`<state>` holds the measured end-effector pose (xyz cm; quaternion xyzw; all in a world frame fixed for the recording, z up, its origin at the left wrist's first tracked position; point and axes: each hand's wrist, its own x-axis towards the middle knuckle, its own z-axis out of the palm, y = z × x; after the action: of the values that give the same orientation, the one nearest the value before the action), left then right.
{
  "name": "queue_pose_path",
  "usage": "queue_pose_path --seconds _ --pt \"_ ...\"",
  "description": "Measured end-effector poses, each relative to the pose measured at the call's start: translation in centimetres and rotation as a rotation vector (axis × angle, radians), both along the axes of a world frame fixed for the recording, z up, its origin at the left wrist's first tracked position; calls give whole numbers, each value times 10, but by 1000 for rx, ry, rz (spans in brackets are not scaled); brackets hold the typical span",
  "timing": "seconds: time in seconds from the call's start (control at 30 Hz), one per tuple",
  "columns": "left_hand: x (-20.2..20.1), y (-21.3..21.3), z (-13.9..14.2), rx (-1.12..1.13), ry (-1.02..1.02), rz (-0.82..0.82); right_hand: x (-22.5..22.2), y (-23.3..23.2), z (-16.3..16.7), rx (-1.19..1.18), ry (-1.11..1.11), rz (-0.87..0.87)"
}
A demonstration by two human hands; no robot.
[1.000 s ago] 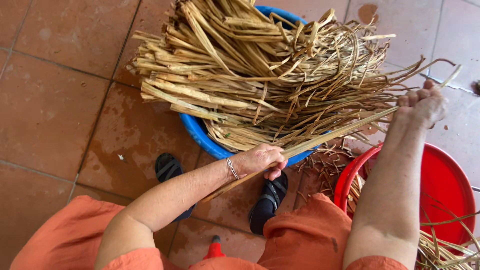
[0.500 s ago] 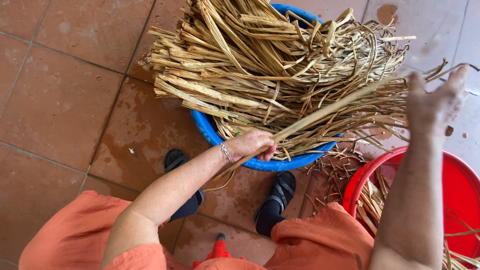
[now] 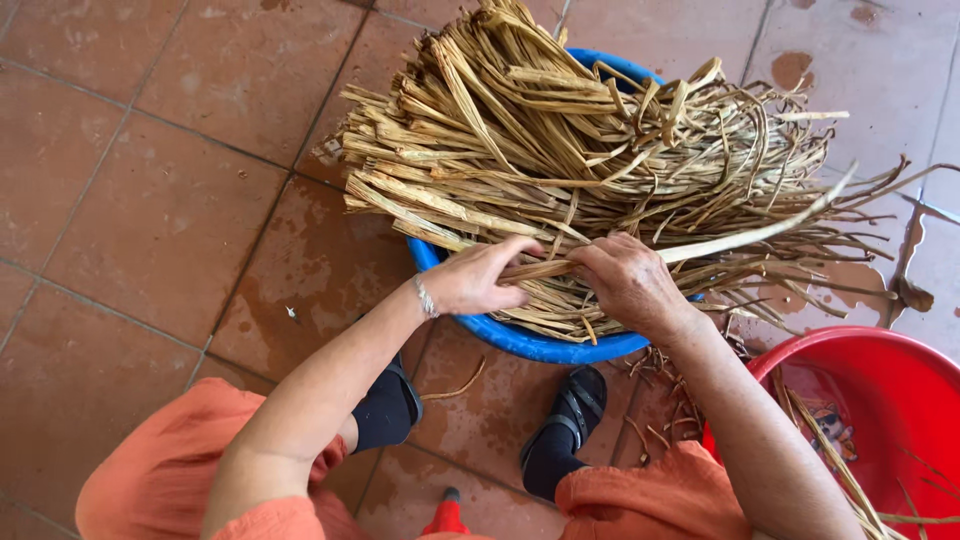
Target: The person sits on the floor sorting dried leaf strips from a blue basin, pulling individual strips out, stripping off thin fragments, and occasionally cutting pieces with scissors, placing the handled strips into a red bucket beside them.
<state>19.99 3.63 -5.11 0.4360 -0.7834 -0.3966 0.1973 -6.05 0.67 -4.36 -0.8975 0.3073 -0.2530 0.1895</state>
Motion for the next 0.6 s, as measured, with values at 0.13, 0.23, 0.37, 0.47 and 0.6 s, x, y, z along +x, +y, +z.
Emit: queue_pose_path --seconds 0.13,0.23,0.37,0.47,0.6 --pt "17 26 36 -298 -259 232 1 -2 -6 43 22 -95" --pt "20 32 49 -576 -256 283 7 -1 -2 34 -19 -64" --pt "30 22 42 -852 -324 338 18 2 6 6 6 -67" --pt "36 8 24 -953 -281 375 23 2 7 -13 19 -147" --pt "37 -3 -8 -805 -194 348 18 -2 1 -10 -100 -237"
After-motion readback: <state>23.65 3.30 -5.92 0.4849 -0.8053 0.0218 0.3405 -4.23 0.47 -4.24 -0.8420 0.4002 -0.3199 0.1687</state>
